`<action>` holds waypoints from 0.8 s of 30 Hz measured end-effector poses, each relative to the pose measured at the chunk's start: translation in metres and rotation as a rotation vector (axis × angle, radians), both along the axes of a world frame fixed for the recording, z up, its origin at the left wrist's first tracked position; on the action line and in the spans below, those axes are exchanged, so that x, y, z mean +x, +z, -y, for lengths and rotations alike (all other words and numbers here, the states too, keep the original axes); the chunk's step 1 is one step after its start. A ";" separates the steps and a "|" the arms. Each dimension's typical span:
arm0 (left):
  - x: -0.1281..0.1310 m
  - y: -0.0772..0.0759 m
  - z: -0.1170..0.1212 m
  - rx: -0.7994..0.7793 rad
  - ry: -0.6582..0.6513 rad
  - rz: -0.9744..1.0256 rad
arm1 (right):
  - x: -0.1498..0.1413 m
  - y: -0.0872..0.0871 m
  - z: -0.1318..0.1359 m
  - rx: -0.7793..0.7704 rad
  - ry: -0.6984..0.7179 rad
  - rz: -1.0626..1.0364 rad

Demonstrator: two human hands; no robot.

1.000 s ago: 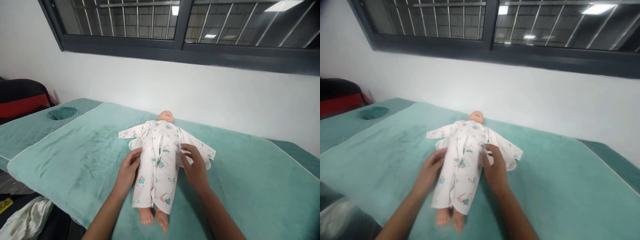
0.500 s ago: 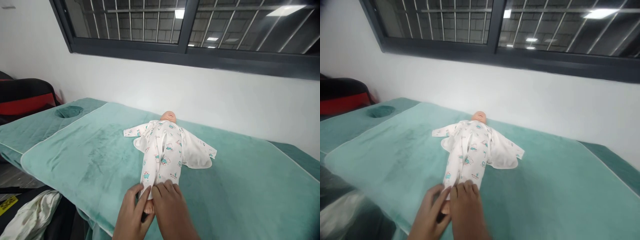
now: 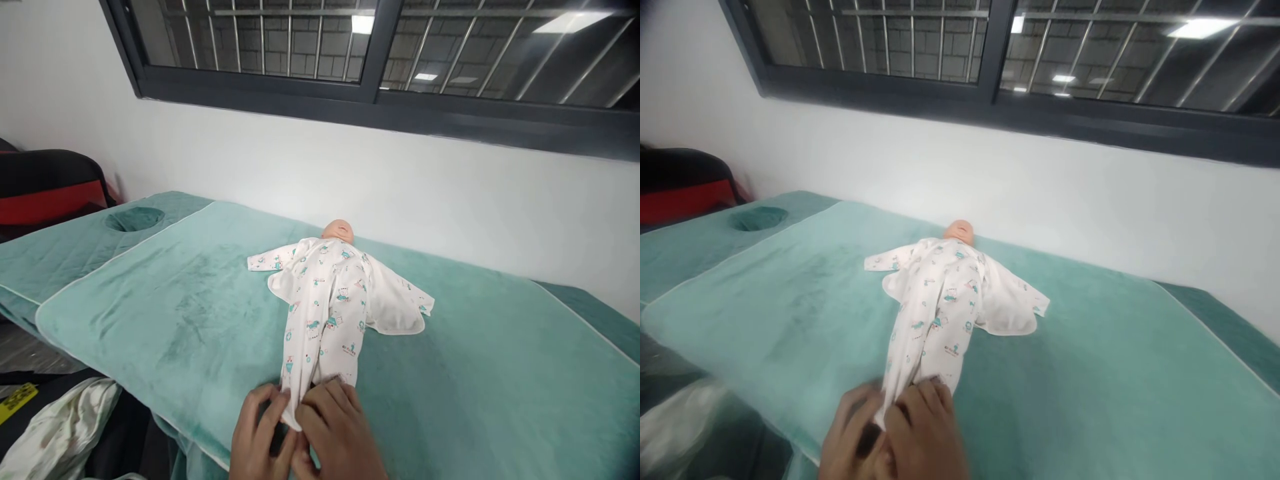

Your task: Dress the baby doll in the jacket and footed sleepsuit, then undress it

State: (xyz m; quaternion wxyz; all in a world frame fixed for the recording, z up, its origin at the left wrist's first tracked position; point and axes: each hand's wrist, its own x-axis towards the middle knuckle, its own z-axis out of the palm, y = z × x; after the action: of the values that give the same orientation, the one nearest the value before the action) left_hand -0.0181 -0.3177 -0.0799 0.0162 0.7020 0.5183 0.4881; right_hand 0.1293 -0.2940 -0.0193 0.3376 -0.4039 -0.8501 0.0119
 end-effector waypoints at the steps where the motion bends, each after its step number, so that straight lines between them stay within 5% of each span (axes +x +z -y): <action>1: 0.001 -0.002 0.001 0.008 0.018 0.033 | 0.000 -0.002 0.002 0.015 0.006 -0.008; 5: 0.005 -0.007 0.007 0.009 0.162 0.091 | 0.015 0.000 0.009 -0.002 0.025 -0.049; 10: 0.018 -0.004 0.015 0.070 0.212 -0.062 | 0.059 -0.010 0.025 -0.063 -0.118 -0.139; 16: 0.036 0.024 0.001 0.193 -0.034 -0.432 | 0.074 -0.027 0.025 -0.096 -0.151 -0.074; 20: 0.038 0.044 -0.015 0.134 -0.076 -0.539 | 0.063 -0.019 0.011 -0.108 -0.215 -0.098; 24: 0.040 0.059 -0.018 0.136 -0.115 -0.487 | 0.064 -0.008 0.009 -0.200 -0.122 -0.246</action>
State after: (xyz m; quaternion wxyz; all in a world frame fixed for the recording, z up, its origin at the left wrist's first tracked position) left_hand 0.0222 -0.2997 -0.0210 -0.1284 0.8267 0.4320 0.3368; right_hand 0.1931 -0.3025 -0.0268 0.3972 -0.4819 -0.7709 0.1251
